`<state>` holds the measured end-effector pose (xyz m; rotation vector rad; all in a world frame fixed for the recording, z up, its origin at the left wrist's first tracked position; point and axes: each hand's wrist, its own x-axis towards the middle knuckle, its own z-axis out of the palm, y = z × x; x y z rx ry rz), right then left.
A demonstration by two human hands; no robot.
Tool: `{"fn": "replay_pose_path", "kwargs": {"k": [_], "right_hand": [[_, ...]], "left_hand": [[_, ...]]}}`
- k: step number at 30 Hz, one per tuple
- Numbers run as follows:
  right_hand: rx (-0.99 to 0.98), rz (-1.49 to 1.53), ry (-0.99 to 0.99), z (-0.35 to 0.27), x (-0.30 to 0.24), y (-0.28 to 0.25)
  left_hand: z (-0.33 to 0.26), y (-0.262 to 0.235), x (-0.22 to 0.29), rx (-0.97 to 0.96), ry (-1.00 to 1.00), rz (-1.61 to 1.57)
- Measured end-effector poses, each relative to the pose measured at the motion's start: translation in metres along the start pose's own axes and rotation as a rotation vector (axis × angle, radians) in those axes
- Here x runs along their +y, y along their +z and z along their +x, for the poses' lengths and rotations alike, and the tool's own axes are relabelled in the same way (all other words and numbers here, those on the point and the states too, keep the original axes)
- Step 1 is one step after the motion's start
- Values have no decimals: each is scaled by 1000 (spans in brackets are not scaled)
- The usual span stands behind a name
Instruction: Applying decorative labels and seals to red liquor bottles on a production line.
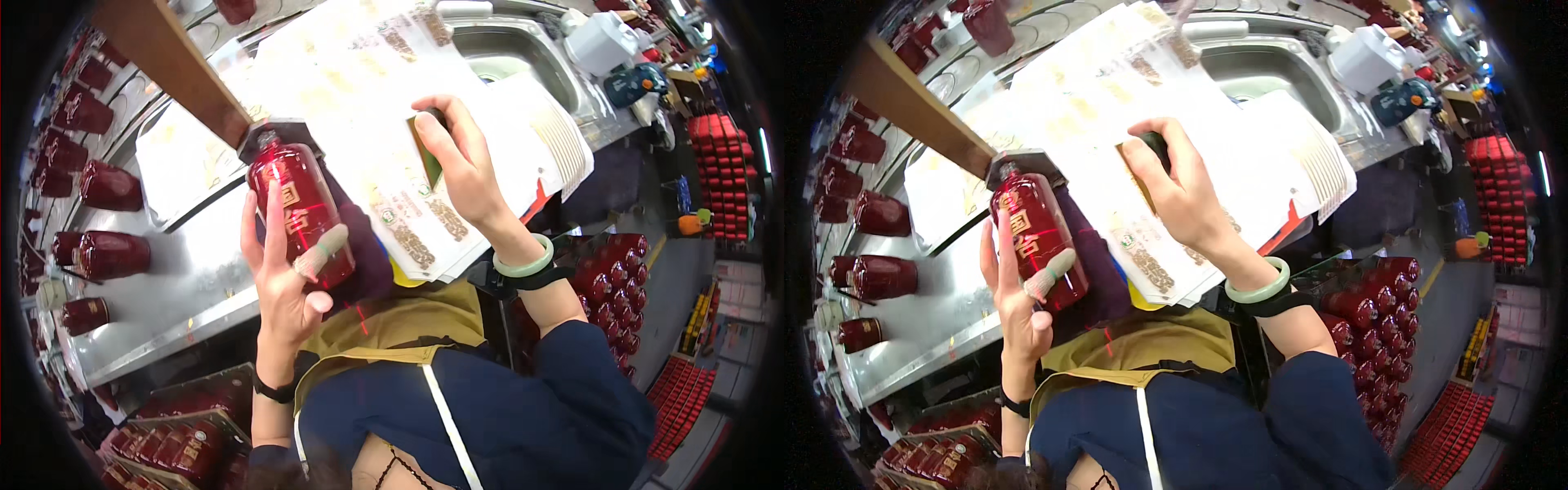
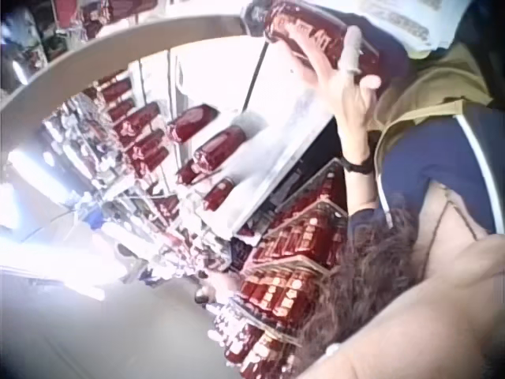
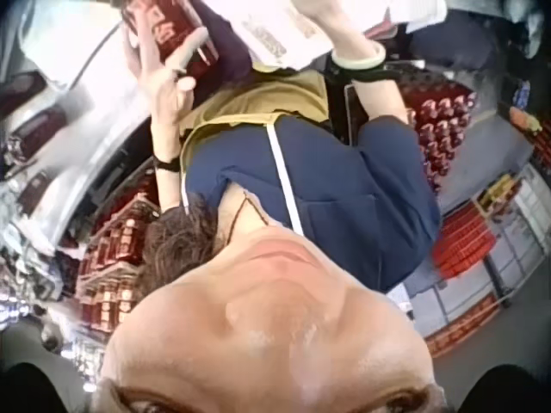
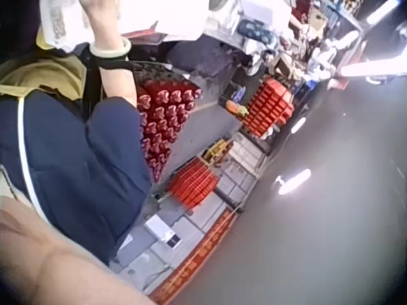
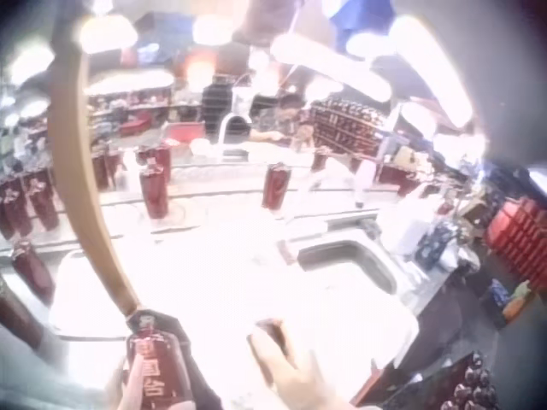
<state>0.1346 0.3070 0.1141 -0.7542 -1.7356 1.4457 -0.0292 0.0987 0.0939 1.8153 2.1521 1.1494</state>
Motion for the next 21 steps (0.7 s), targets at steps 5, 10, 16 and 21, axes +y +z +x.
{"fn": "replay_pose_path", "kwargs": {"k": [5,10,16,21], "right_hand": [[123,-388,149,-4,33,-92],[364,-845,410,44,71,-268],[287,-1046,430,100,129,-383],[167,-993,793,125,136,-388]], "left_hand": [[1,-5,7,220,-112,-66],[1,0,-5,352,-188,-262],[-5,3,-18,457,-190,-372],[-6,3,-10,460,-224,-347]]}}
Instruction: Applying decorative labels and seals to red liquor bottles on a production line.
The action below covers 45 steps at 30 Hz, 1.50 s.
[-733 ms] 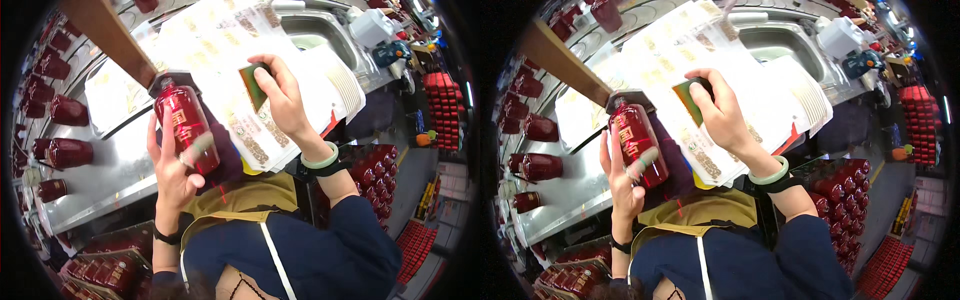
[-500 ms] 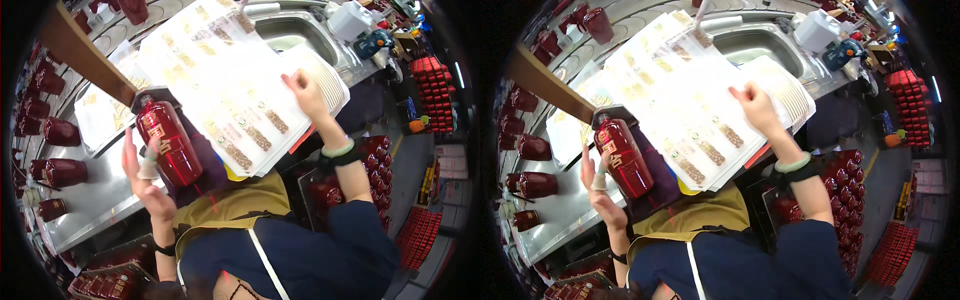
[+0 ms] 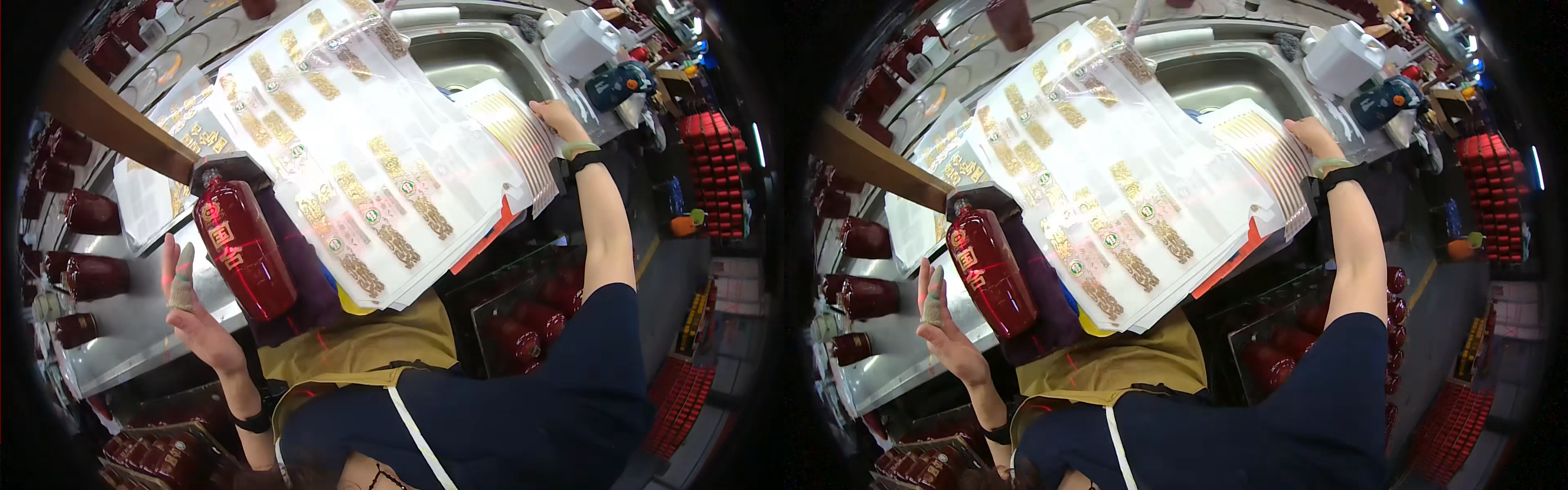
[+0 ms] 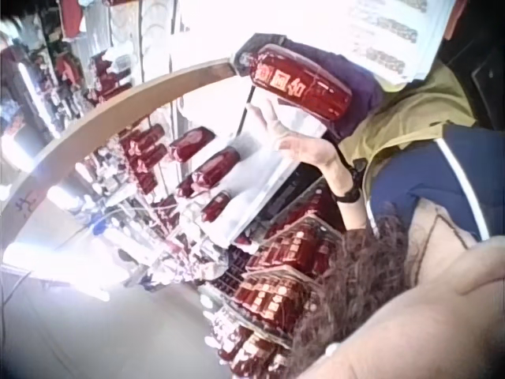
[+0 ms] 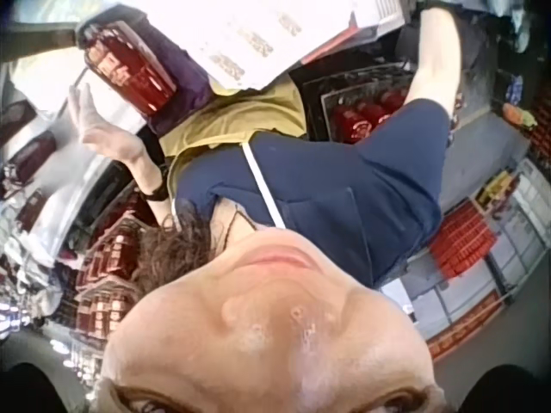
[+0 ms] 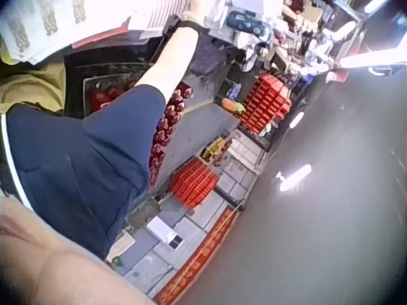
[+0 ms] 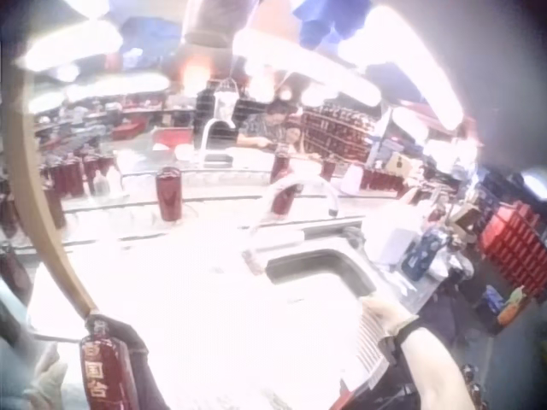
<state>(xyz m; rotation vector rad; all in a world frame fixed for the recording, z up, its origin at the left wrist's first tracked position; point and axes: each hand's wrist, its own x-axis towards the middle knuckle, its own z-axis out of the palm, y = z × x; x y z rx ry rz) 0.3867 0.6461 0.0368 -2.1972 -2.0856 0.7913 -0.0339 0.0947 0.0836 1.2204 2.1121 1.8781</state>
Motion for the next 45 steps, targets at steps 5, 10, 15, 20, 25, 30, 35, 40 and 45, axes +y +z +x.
{"fn": "replay_pose_path", "kwargs": {"k": [5,10,15,20,25,30,35,40,45], "right_hand": [[-93,241,-67,10,4,2],[188,239,-63,30,9,20],[217,340,-261,-31,10,-13],[127,426,-408,-184,-65,12],[-39,499,-608,-297,-120,39],[-210,515,-763,-357,-154,85],[-286,536,-794,-391,-176,114],[-272,576,-939,-409,-179,124],[-346,622,-828,-416,-180,134]], "left_hand": [[-4,-1,9,8,-15,62],[-14,-1,9,-15,-56,122],[-32,-8,10,-254,-9,67],[-49,4,-4,-190,-182,182],[-37,-1,4,-208,-32,239],[-42,6,-5,-162,-135,62],[-43,2,-10,-215,-107,151],[-51,1,-15,-229,-64,172],[-50,4,-4,-207,-59,176]]}}
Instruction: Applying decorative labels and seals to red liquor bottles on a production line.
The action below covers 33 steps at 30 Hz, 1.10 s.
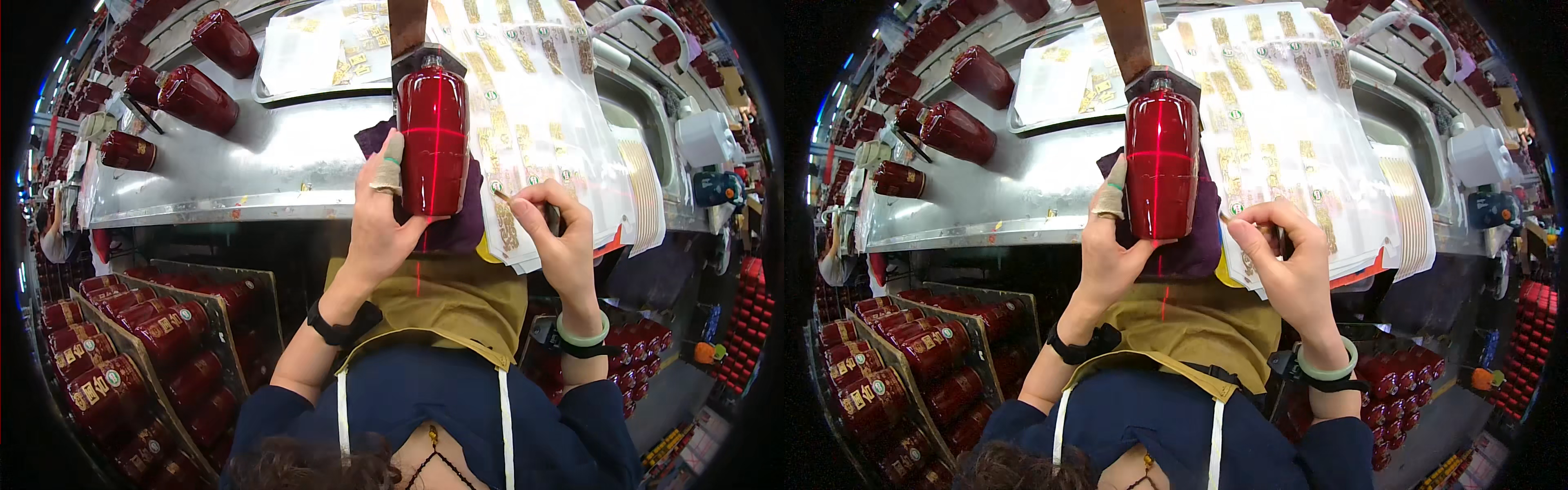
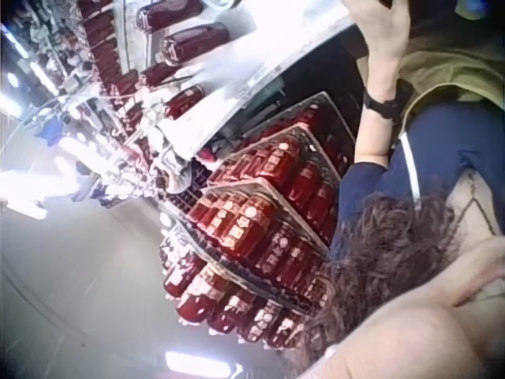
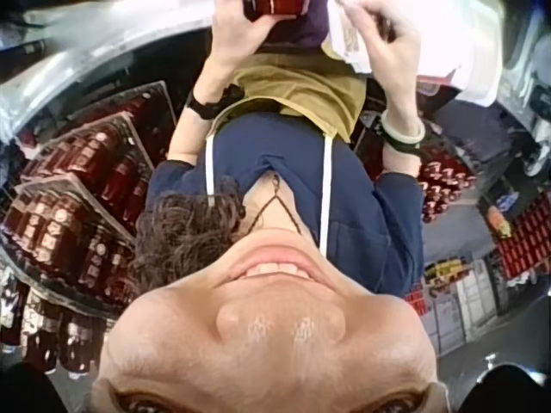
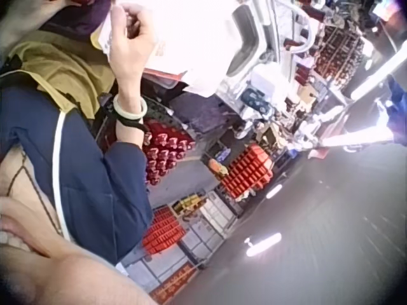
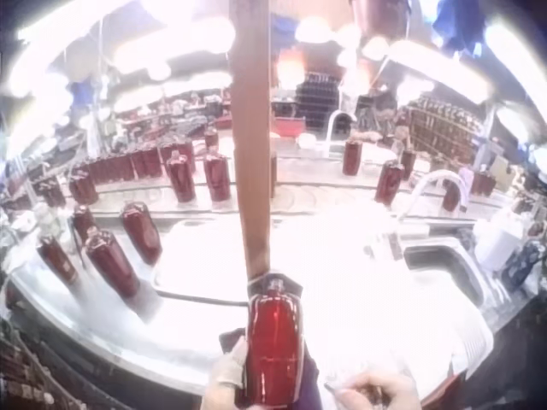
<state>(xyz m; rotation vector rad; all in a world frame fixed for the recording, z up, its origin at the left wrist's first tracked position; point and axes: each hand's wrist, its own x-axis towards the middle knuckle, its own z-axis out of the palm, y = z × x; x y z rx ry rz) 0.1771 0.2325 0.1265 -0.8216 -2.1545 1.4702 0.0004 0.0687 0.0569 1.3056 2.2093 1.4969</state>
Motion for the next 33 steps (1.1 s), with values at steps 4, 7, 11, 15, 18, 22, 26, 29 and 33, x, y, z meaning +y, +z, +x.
{"fn": "replay_pose_path", "kwargs": {"k": [4,7,11,15,18,22,26,29,33], "right_hand": [[-9,2,102,2,5,10],[31,-61,5,3,1,19],[-88,-18,-144,-1,-22,30],[-110,4,-41,2,-10,44],[-95,58,36,-2,5,50],[-67,61,45,-2,8,53],[-44,71,93,-2,12,55],[-10,66,89,-1,16,59],[55,65,14,-1,24,64]], "left_hand": [[-4,-1,-7,-10,67,108],[-2,-3,-9,-44,132,188],[-5,-1,-14,-33,50,112],[-10,-12,8,-166,-157,-104],[-20,-8,6,-58,-138,-437],[-21,2,8,20,-222,-536],[-21,8,9,51,-243,-585],[-21,7,9,41,-238,-555],[-20,7,11,49,-263,-600]]}}
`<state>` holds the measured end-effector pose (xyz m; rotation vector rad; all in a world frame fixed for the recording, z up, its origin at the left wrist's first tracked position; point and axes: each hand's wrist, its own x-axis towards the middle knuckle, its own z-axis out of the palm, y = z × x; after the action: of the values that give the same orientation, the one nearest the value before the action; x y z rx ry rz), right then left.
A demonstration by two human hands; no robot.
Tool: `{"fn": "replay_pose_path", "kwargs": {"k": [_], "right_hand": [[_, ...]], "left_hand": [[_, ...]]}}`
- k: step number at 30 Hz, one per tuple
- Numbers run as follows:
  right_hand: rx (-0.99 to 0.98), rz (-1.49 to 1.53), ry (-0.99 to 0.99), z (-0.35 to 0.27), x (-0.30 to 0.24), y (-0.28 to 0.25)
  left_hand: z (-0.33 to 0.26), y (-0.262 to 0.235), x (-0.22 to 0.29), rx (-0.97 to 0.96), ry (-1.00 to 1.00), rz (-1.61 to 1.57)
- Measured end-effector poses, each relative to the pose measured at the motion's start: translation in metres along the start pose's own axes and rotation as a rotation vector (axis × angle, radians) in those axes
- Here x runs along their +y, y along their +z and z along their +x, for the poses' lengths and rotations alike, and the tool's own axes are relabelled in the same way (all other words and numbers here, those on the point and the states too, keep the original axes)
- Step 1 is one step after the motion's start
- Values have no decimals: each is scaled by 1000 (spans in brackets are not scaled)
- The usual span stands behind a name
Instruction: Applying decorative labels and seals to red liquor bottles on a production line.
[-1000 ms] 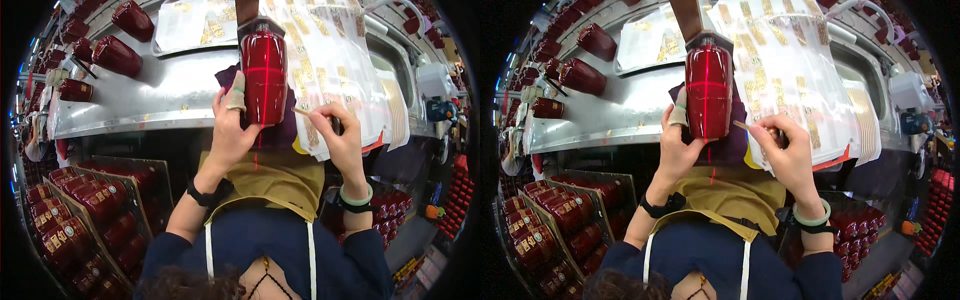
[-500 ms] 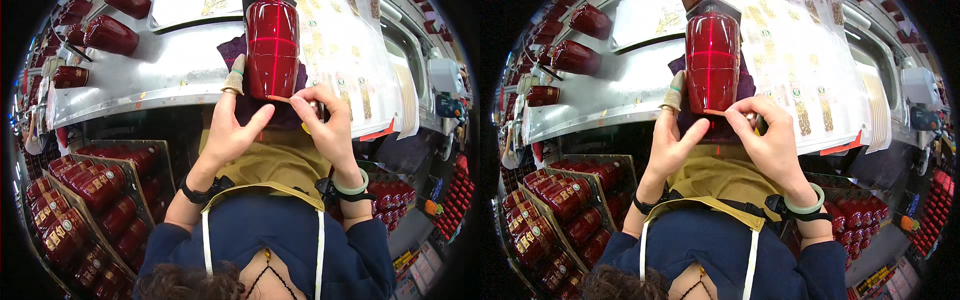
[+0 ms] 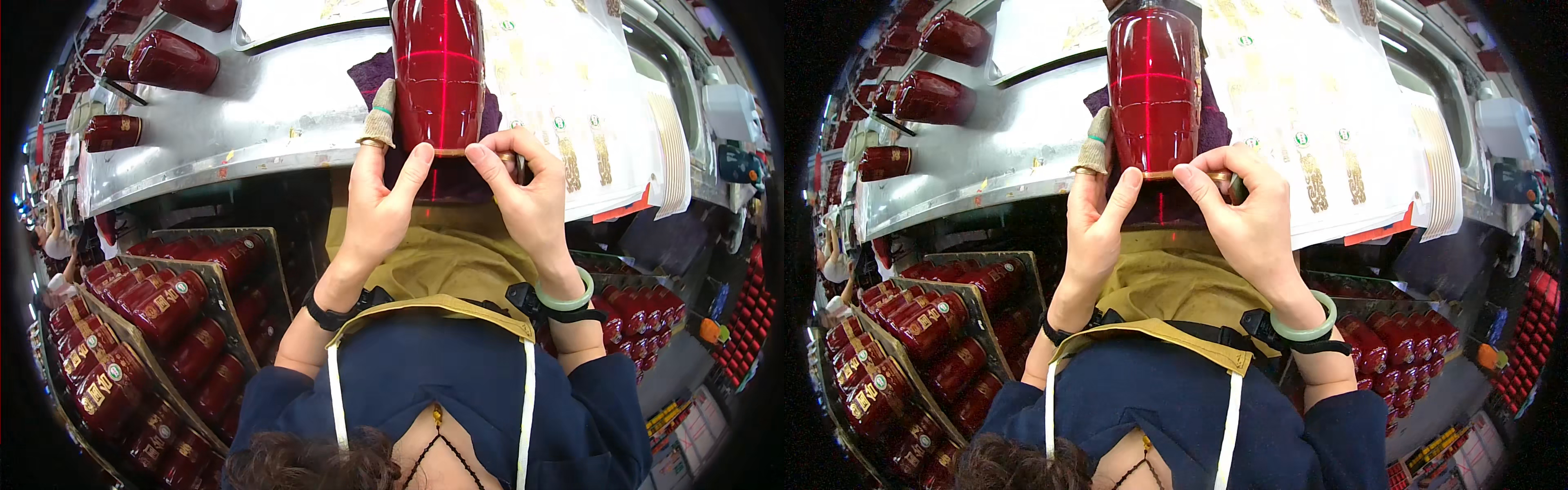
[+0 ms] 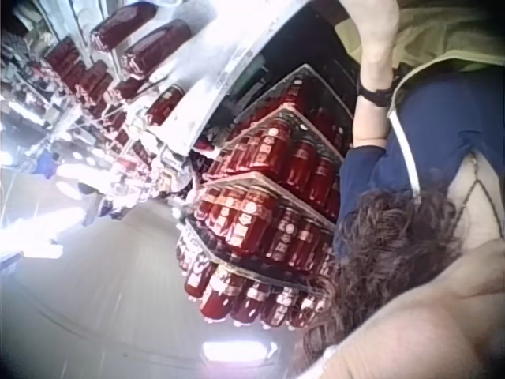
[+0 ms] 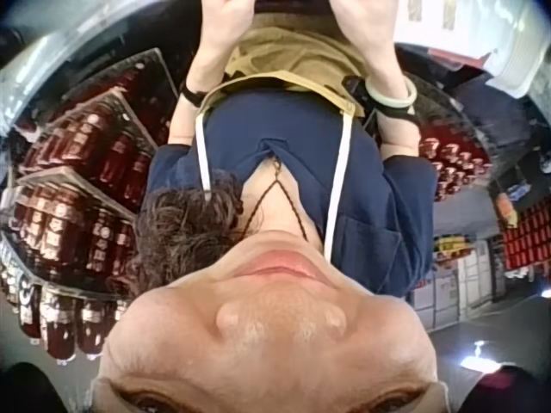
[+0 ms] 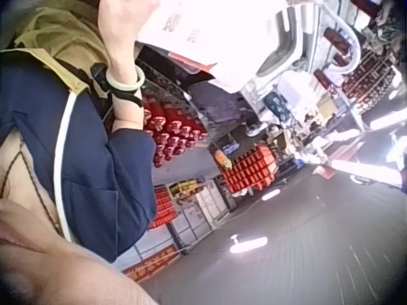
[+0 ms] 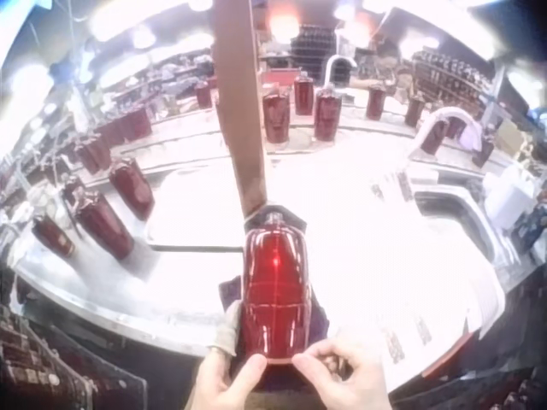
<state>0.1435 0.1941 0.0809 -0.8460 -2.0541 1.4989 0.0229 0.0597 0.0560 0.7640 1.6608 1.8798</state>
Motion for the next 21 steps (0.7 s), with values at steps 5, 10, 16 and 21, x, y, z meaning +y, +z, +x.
{"fn": "replay_pose_path", "kwargs": {"k": [5,10,16,21], "right_hand": [[20,-3,-13,0,-1,3],[22,-15,-22,-1,0,2],[20,-3,25,-2,-2,3],[32,-1,-14,-1,0,5]], "left_hand": [[0,1,0,11,5,-38],[-1,4,-1,19,10,-2],[-1,4,-4,32,20,2],[-1,5,-2,27,11,-26]]}}
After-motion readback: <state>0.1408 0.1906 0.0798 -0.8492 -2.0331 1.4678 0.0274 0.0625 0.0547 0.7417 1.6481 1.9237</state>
